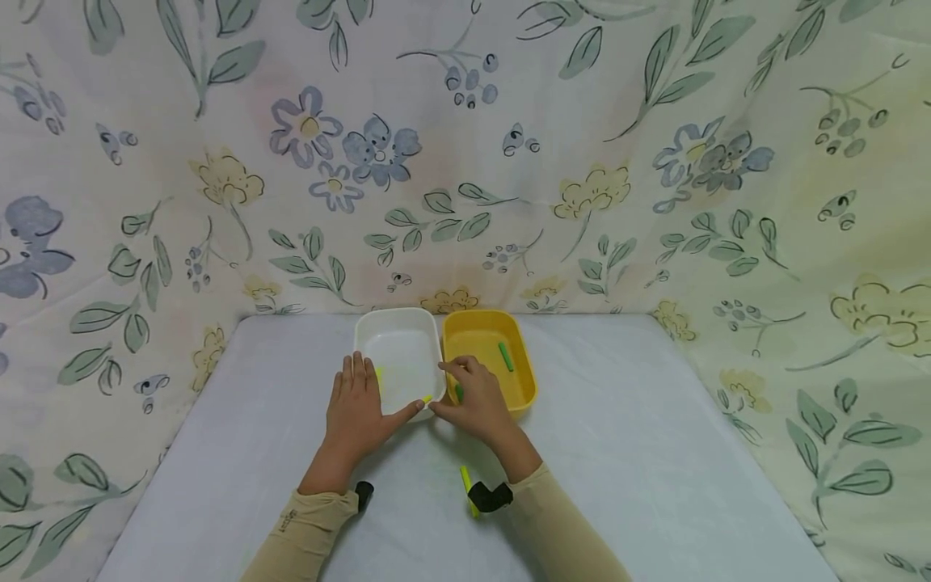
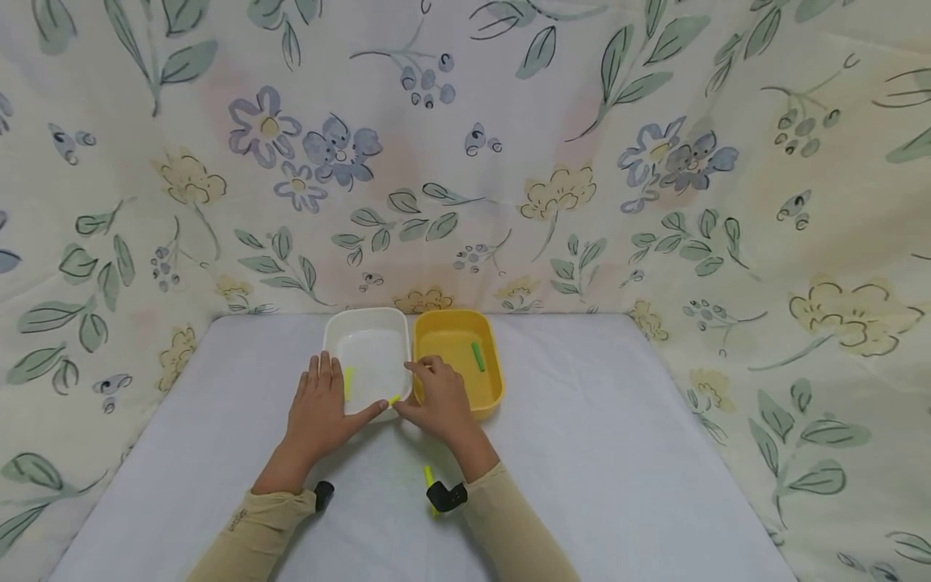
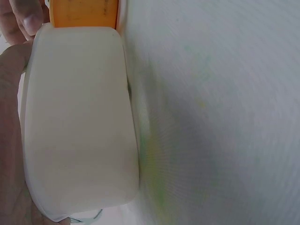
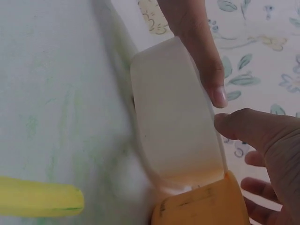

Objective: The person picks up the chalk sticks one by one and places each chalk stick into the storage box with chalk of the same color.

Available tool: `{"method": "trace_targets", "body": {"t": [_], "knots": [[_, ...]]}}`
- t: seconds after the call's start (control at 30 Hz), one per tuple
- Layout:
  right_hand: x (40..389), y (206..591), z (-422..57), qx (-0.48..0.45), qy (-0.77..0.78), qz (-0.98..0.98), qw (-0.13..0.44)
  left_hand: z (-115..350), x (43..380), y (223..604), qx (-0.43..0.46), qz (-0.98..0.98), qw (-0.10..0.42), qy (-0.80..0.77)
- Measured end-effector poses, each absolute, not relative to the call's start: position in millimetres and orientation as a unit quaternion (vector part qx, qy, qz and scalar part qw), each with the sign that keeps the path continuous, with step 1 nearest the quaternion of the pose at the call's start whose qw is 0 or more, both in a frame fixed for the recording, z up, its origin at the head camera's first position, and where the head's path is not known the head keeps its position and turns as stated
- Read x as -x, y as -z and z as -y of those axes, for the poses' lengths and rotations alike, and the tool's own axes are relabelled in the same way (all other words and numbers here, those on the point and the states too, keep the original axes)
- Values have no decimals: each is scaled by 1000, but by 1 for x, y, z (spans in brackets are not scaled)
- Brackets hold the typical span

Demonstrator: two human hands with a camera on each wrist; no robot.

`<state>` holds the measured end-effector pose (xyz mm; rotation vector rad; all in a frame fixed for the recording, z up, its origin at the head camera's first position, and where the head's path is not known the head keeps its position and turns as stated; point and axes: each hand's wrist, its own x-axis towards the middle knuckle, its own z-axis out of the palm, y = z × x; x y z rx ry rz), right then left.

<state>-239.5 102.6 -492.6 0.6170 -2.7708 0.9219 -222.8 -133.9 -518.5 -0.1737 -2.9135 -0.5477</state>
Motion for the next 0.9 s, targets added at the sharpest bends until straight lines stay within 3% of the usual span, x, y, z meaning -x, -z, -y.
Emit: {"method": "trace_targets", "body": {"t": [0.3,0.9], "knots": [[233,505,-116,-249,-299,907,158,133,224,522,64,977,86,185],[188,510,-145,-326,-258,897,147,134,225,520,57,979,82,178]]}}
